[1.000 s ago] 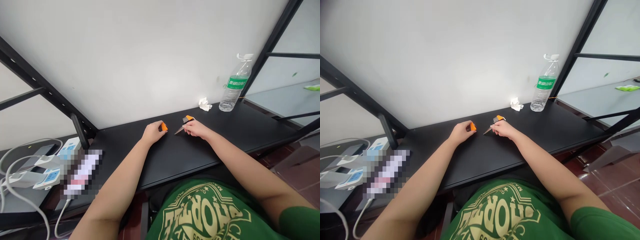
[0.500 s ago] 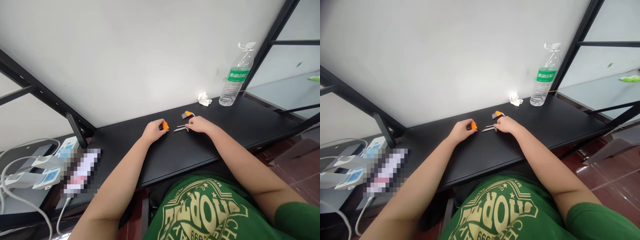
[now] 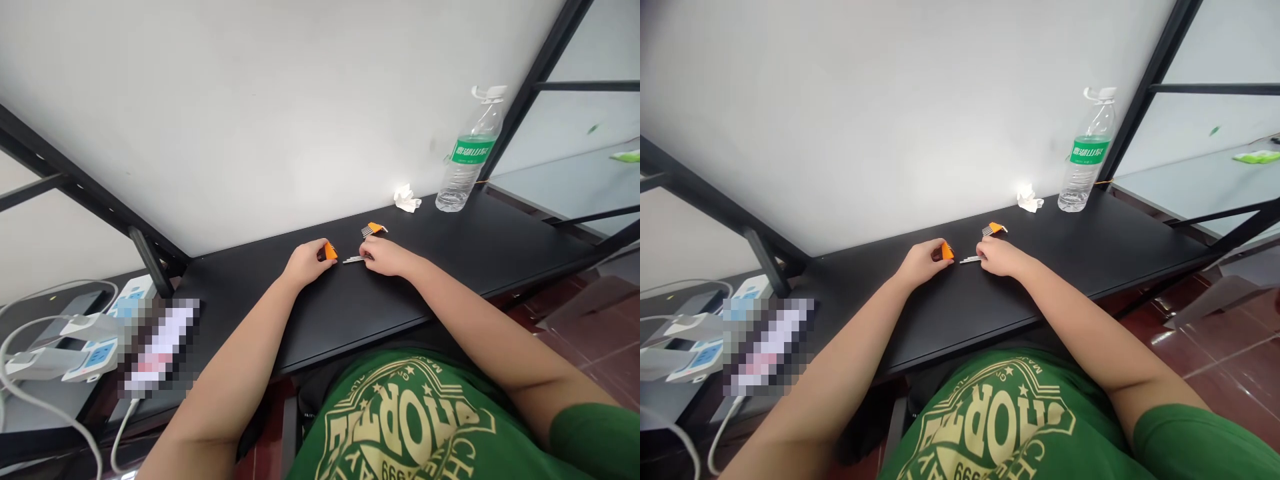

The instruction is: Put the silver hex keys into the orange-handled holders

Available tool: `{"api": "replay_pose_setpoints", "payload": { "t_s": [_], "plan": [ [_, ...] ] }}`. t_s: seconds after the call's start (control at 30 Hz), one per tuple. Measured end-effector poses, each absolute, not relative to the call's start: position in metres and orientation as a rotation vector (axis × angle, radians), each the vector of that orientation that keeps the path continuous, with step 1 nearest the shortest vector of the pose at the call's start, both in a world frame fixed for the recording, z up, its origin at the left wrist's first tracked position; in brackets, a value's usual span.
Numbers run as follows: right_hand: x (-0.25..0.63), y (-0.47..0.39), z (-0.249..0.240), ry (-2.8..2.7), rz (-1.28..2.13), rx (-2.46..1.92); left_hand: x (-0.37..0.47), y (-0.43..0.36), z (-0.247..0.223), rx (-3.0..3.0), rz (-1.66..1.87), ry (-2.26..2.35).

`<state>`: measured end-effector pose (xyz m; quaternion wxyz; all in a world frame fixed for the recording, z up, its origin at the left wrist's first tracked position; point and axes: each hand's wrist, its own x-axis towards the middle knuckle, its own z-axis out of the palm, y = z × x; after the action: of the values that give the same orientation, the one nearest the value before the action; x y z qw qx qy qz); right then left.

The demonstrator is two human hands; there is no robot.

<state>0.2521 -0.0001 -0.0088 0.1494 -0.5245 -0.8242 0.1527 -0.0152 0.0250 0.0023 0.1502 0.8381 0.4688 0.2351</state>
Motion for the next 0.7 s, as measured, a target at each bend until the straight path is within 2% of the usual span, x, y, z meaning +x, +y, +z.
{"api": "replay_pose_setpoints", "payload": {
  "t_s": [0.23, 0.43, 0.7],
  "plan": [
    [0.248, -0.003, -0.008, -2.179, 0.479, -1.333, -0.006, 0.015, 0.006, 2.46, 0.697, 1.212],
    [0.237, -0.001, -0.004, -1.864, 1.138, -1.136, 0.003, 0.008, 0.006, 2.548, 0.796, 1.068],
    [0.24, 0.003, -0.004, -1.761, 1.564, -0.932, 0.007, 0.002, 0.011, 2.745, 0.773, 0.876]
  ]
}}
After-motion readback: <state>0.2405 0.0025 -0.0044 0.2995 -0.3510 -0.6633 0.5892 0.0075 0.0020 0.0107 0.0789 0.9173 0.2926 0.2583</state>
